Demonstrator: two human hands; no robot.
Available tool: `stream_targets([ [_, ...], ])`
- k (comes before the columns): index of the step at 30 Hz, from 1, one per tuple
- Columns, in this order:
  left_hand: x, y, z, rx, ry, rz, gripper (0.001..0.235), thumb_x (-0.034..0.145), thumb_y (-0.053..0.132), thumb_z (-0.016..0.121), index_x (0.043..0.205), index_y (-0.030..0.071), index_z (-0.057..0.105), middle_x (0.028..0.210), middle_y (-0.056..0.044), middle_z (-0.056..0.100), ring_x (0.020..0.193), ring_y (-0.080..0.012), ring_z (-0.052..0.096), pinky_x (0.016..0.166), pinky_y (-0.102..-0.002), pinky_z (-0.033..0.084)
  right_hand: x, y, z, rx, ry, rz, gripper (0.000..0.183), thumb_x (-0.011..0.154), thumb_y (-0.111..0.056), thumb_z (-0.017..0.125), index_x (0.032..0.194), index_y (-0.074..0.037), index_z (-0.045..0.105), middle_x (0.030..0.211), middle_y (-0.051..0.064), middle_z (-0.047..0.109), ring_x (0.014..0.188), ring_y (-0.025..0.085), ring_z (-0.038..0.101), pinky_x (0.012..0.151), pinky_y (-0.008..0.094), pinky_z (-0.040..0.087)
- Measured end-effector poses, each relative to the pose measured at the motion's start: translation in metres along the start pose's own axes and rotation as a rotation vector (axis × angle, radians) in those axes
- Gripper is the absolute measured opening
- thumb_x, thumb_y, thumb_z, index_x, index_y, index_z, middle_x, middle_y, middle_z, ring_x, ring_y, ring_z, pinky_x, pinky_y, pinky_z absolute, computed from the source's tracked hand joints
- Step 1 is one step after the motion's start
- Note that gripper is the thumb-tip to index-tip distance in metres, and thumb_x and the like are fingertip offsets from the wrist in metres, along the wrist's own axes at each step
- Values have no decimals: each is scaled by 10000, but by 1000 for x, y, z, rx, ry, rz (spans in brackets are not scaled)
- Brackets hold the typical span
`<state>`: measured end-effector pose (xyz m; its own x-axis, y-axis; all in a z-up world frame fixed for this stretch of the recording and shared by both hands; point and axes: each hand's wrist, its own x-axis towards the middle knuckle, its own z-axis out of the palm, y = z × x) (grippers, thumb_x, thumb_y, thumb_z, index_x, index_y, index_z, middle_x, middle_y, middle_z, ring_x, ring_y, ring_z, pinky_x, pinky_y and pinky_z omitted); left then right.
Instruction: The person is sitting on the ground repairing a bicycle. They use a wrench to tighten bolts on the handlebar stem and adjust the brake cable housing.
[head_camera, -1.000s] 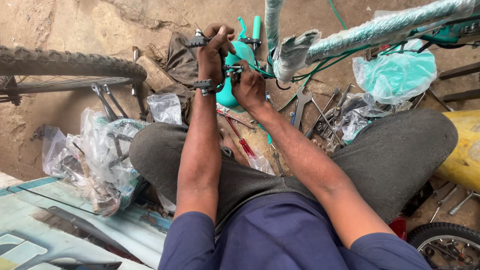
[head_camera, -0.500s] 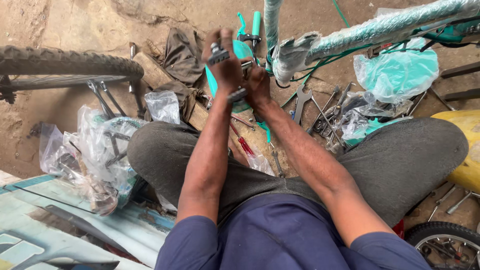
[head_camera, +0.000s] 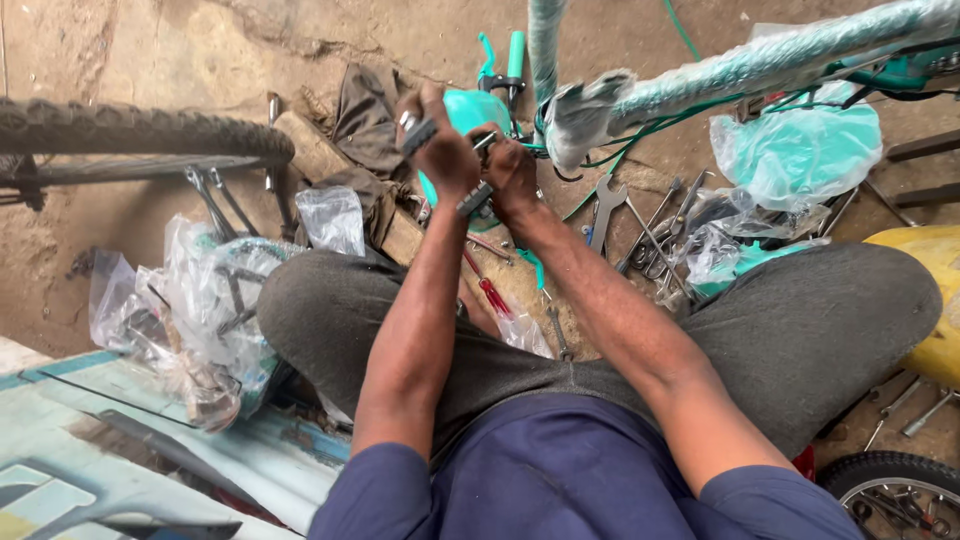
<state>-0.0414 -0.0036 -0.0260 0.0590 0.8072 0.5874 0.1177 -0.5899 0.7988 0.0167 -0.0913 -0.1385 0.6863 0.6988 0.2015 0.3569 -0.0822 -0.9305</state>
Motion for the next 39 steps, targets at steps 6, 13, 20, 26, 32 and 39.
stream_targets([
  [6, 19, 49, 10, 26, -212, 93, 143, 1070, 205, 605, 1041, 70, 642, 918, -102, 661, 844, -290, 591, 760, -446, 482, -9, 93, 4, 414, 127, -19, 217, 940, -147, 614, 796, -75, 468, 762, -15, 464, 733, 108, 461, 652, 342, 427],
  [13, 17, 33, 11, -129, -235, -46, 184, 1050, 230, 631, 1031, 50, 662, 878, -112, 686, 773, -250, 640, 689, -417, 521, -5, 34, -2, -19, 52, 17, 209, 913, -163, 696, 766, -81, 572, 720, 71, 610, 677, 214, 600, 579, 388, 455],
  [20, 61, -25, 25, -708, -834, -591, 237, 1031, 230, 688, 968, 2, 691, 771, -18, 627, 679, -117, 524, 625, -320, 430, 8, -82, -23, -321, 57, -258, 158, 925, -154, 742, 986, -50, 640, 787, 197, 668, 759, 414, 656, 625, 475, 502],
  [26, 26, -14, 18, -466, -376, -570, 256, 1047, 233, 581, 954, 24, 697, 784, -1, 621, 608, -96, 497, 546, -305, 410, 10, -52, -14, -298, 151, -358, 131, 928, -83, 634, 1044, -24, 626, 754, 165, 616, 659, 367, 625, 575, 457, 465],
  [32, 5, 23, 8, -50, 20, -45, 263, 1124, 266, 564, 1006, 42, 634, 918, -66, 644, 794, -163, 599, 700, -337, 501, 17, 42, 8, 145, 10, -169, 110, 969, -101, 609, 900, -105, 523, 759, 20, 471, 688, 197, 496, 588, 362, 399],
  [39, 30, 41, 25, -209, -202, -360, 184, 995, 246, 662, 959, 66, 672, 672, -98, 673, 604, -226, 693, 554, -377, 496, 10, 69, 7, 771, 128, 222, 97, 903, -101, 562, 807, -110, 551, 792, -17, 534, 728, 100, 519, 634, 305, 461],
])
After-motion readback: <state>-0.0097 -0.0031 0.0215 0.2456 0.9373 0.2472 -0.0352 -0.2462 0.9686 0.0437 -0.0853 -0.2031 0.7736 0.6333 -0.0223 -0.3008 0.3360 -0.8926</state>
